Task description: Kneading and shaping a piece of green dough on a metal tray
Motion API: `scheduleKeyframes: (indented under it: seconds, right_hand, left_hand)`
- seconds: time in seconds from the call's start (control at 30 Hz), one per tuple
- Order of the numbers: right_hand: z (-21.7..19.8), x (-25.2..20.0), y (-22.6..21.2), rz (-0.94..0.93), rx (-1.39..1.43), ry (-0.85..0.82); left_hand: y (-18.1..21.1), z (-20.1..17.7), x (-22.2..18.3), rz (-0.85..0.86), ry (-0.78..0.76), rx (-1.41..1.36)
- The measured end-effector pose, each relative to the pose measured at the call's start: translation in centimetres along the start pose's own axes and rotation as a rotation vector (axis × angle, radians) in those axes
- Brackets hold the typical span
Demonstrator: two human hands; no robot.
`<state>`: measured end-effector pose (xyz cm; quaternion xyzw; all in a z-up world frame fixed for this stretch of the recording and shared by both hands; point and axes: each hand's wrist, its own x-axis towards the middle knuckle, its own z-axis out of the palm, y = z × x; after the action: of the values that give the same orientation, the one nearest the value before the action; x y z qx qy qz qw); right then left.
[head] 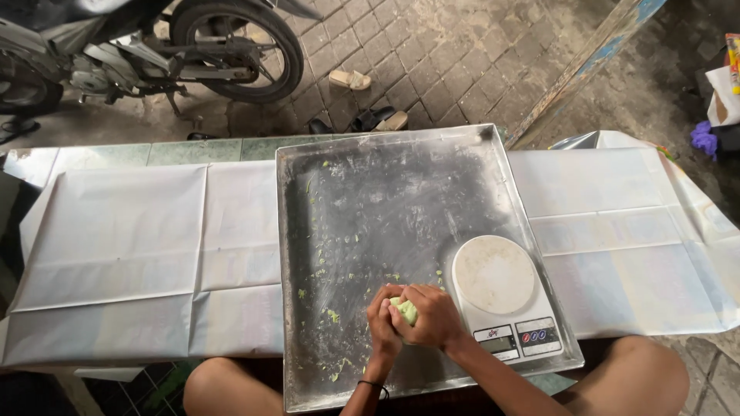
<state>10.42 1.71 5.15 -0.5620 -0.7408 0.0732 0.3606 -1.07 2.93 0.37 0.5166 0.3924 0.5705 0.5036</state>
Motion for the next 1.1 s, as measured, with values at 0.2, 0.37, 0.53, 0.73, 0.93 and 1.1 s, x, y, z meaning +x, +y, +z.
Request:
scheduleKeyframes:
  seconds: [0.2,0.37,0.53,0.73,0.93,1.1]
  right_hand:
    - [0.3,0.9,-0.4,0.125,-0.001,-0.214]
    - [0.5,2.5,0.0,0.355,-0.032,-0.546]
    - [0.0,5.0,-0.2,0.455,0.023,-0.665]
    - [1.1,3.3,1.1,0.363,0.104,-0.481]
    - [1.7,2.3,0.8,0.215,0.013,-0.313]
    - [0.9,4.6,1.7,0.057,0.192,-0.376]
  left_hand:
    - [0.3,-0.9,0.5,0.001,-0.073,-0.069]
    - [-2.9,-1.1,-0.1,0.007,-0.011,-0.129]
    - [-2.7,-0.7,0.1,-0.041,0.066,-0.212]
    - [-0.7,-0.6,0.7,-0.078,0.081,-0.332]
    - [-0.4,-1.0,0.9,-0.061,0.015,-0.194]
    - [-0.9,-0.8,0.8,-0.005,0.036,-0.166]
